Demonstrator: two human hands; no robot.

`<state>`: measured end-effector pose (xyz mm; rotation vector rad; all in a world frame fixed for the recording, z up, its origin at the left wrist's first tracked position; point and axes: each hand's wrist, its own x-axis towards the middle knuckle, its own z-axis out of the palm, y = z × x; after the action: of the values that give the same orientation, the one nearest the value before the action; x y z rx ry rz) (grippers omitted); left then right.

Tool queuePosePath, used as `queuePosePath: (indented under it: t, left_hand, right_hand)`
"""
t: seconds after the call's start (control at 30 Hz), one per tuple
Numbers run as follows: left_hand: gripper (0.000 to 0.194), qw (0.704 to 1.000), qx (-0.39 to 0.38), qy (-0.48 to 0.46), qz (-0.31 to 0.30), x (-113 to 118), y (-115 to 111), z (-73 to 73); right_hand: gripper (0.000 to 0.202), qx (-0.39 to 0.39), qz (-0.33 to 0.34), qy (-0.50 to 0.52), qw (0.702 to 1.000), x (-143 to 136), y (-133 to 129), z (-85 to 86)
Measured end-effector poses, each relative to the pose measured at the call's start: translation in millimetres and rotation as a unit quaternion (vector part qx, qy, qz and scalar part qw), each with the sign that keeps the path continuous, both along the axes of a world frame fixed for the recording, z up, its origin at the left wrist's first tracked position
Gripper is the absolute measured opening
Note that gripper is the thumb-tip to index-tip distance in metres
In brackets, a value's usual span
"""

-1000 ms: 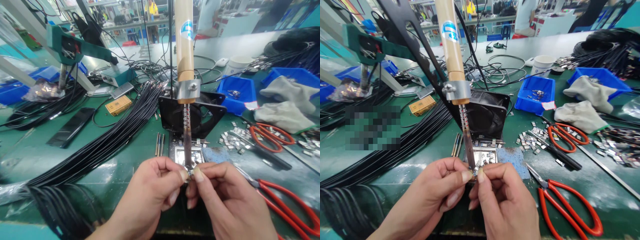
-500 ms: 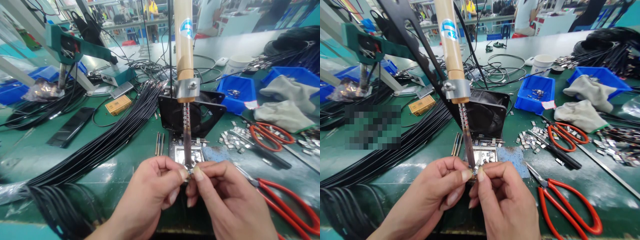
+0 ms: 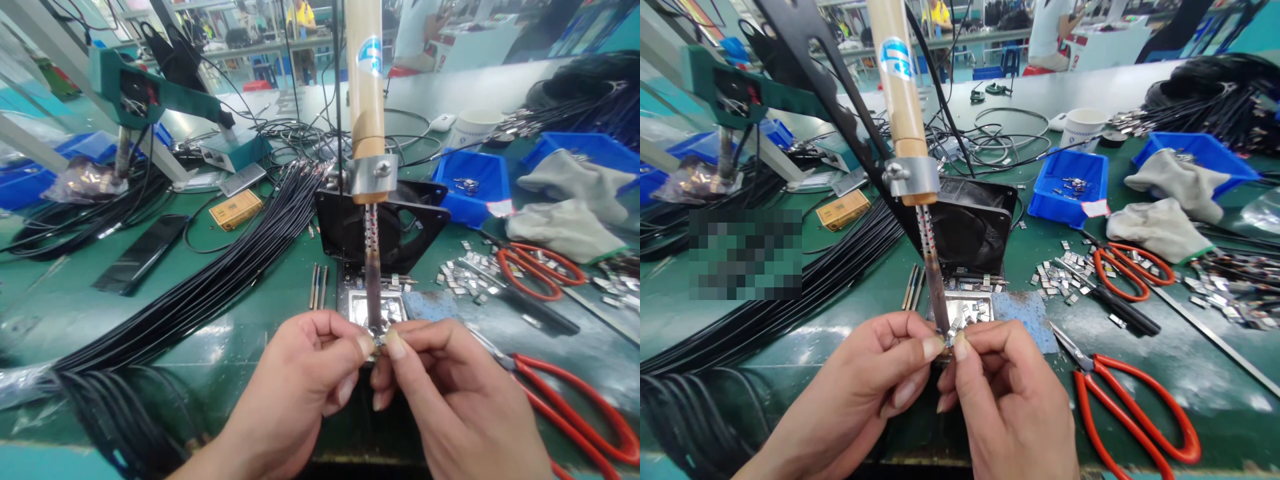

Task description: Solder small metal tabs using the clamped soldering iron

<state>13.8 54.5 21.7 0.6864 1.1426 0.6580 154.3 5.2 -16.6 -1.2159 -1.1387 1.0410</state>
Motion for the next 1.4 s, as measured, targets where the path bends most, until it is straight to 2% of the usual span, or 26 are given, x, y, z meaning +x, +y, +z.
queuePosePath:
  t: [0.43, 0.7, 1.4]
  left_hand:
    - [0.028, 1.0, -0.005, -0.007, -0.003, -1.1, 0.1, -2.3]
    - [0.027, 1.0, 0.006, -0.005, -0.011, -0.7, -0.7, -0.7]
    - [0.025, 1.0, 0.012, -0.012, -0.006, -1.5, -0.9, -1.6]
  right_hand:
    - [0.01, -0.028, -0.028, 0.049, 0.998, -5.2, -0.4, -3.0]
    - [0.005, -0.014, -0.004, 0.041, 0.999, -3.1, 2.0, -3.1]
    - [0.006, -0.022, -0.015, 0.046, 0.999, -4.0, 3.0, -2.0]
